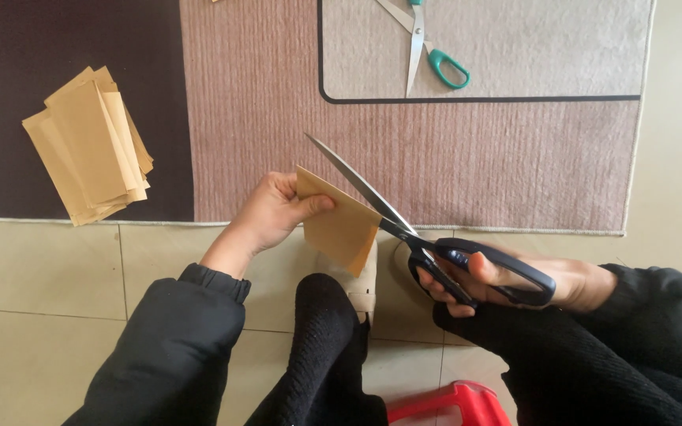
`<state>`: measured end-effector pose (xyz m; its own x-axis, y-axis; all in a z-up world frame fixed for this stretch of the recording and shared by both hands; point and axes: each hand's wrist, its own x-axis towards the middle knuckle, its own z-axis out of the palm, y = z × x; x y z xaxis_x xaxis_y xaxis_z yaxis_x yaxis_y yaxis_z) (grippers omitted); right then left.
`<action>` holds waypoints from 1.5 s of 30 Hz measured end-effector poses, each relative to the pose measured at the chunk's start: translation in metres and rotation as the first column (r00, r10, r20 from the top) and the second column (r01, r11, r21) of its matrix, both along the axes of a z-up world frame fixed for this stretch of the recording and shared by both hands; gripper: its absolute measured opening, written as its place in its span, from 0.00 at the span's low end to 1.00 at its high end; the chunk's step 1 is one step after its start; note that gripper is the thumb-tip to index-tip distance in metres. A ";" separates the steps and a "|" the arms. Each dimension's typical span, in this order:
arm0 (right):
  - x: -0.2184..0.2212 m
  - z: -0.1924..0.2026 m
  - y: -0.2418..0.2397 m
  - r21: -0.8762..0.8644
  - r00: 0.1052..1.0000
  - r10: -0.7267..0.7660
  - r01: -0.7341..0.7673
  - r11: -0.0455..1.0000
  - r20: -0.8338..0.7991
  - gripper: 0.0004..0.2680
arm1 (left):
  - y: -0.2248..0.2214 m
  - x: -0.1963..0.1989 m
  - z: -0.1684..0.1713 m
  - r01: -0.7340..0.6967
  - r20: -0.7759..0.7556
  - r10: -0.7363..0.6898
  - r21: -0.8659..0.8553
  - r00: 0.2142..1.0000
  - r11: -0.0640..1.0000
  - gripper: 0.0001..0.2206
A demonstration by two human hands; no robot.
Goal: Cutting and folding brown paper sheets to create wrappers using scissors.
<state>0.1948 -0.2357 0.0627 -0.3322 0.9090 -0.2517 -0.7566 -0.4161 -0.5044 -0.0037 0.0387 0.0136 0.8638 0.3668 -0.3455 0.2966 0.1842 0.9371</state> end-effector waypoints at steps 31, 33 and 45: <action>0.033 -0.057 0.052 -0.516 0.390 0.405 0.241 0.822 0.827 0.12 | 0.210 -0.107 -0.025 -0.301 -0.347 0.583 0.604 0.734 0.738 0.20; 0.035 -0.073 0.055 -0.504 0.050 0.516 0.316 0.804 0.855 0.16 | 0.253 -0.145 -0.042 -0.312 -0.234 0.742 0.798 0.628 0.515 0.12; 0.057 -0.209 0.025 0.133 -0.543 -0.049 0.115 0.984 0.838 0.25 | 0.373 -0.150 -0.111 -0.129 -0.001 0.830 0.988 0.558 0.088 0.17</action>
